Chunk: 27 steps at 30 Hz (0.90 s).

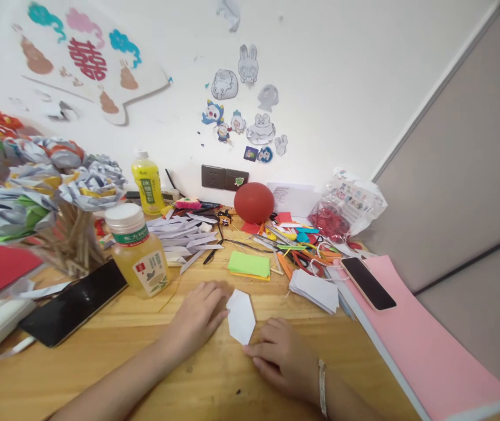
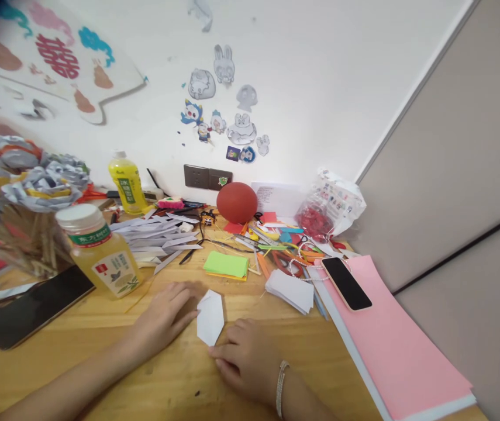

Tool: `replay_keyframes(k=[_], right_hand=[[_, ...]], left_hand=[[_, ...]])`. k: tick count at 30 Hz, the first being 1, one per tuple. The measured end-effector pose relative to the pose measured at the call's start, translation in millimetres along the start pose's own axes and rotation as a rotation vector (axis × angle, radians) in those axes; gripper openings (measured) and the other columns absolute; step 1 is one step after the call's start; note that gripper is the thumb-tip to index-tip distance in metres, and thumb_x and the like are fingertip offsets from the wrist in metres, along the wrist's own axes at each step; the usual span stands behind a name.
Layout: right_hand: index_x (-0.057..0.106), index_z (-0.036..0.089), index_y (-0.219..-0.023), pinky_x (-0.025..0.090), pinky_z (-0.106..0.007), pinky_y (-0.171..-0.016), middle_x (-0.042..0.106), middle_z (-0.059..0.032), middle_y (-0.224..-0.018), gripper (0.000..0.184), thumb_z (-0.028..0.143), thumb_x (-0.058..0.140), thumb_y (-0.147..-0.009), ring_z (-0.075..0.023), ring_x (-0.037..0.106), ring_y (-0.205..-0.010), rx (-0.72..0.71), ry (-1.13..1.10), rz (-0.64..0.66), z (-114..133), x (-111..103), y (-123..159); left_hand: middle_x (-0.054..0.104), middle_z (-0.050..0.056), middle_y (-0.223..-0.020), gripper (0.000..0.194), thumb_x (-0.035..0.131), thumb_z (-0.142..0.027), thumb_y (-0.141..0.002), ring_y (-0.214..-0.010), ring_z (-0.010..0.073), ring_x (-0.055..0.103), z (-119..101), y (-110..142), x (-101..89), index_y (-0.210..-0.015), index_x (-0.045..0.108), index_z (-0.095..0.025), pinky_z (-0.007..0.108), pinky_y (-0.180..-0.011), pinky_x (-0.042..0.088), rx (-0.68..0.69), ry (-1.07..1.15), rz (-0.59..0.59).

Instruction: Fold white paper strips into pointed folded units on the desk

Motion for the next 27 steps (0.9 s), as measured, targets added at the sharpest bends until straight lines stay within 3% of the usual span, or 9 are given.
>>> replay_keyframes(k=[3,6,10,13,19,27], right_hand=[[0.064,0.020,-0.091,0.032,-0.029,-0.062,0.058,-0.0031,-0.073,0.019,0.020,0.046,-0.088,-0.0162,0.047,-0.069,-0.027,0.021,0.028,-9,-6,0],[0.064,0.019,-0.084,0.031,-0.029,-0.062,0.057,-0.0036,-0.072,0.019,0.018,0.046,-0.088,-0.0168,0.047,-0.070,0.068,0.157,0.009,-21,-15,-1],[0.062,0.018,-0.080,0.031,-0.029,-0.063,0.058,-0.0034,-0.074,0.010,0.016,0.054,-0.085,-0.0178,0.048,-0.071,0.195,0.339,0.000,-30,-21,-5],[0.060,0.017,-0.081,0.033,-0.030,-0.063,0.060,-0.0030,-0.079,0.004,0.018,0.063,-0.079,-0.0187,0.048,-0.073,0.155,0.414,0.024,-29,-18,-12],[0.056,0.017,-0.078,0.033,-0.030,-0.062,0.059,-0.0028,-0.074,0.007,0.016,0.057,-0.085,-0.0181,0.047,-0.070,0.106,0.501,-0.059,-32,-13,-20],[0.060,0.017,-0.087,0.036,-0.032,-0.068,0.064,-0.0045,-0.080,0.011,0.016,0.049,-0.090,-0.0188,0.051,-0.076,0.077,0.372,-0.116,-48,-9,-22]], left_hand=[[0.058,0.009,-0.124,0.030,0.043,-0.018,-0.090,-0.116,0.0237,0.050,6,1,4.2,-0.118,0.054,-0.020,0.041,-0.094,0.043,0.262,-0.023,-0.006],[0.060,0.009,-0.123,0.031,0.039,-0.017,-0.092,-0.118,0.0243,0.051,9,3,9.1,-0.118,0.055,-0.021,0.043,-0.093,0.046,0.358,-0.099,-0.013],[0.063,0.012,-0.115,0.033,0.036,-0.016,-0.093,-0.111,0.0232,0.056,3,7,9.1,-0.122,0.051,-0.018,0.040,-0.090,0.050,0.331,-0.148,-0.110],[0.064,0.014,-0.107,0.032,0.030,-0.016,-0.095,-0.100,0.0212,0.060,-6,9,4.9,-0.120,0.050,-0.016,0.036,-0.084,0.052,0.321,-0.135,-0.173],[0.063,0.006,-0.082,0.027,0.031,-0.020,-0.096,-0.081,0.0183,0.060,-18,6,0.3,-0.086,0.056,-0.018,0.032,-0.076,0.051,0.294,-0.065,-0.070],[0.060,0.005,-0.079,0.029,0.033,-0.022,-0.096,-0.076,0.0178,0.056,-21,-4,4.9,-0.075,0.053,-0.018,0.030,-0.072,0.048,0.226,-0.070,-0.053]])
Point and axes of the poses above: each hand's wrist, its own y-axis away from the middle knuckle, its own x-axis out of the palm, z = x × y, the point moved 2 cm from there along -y, towards the middle knuckle
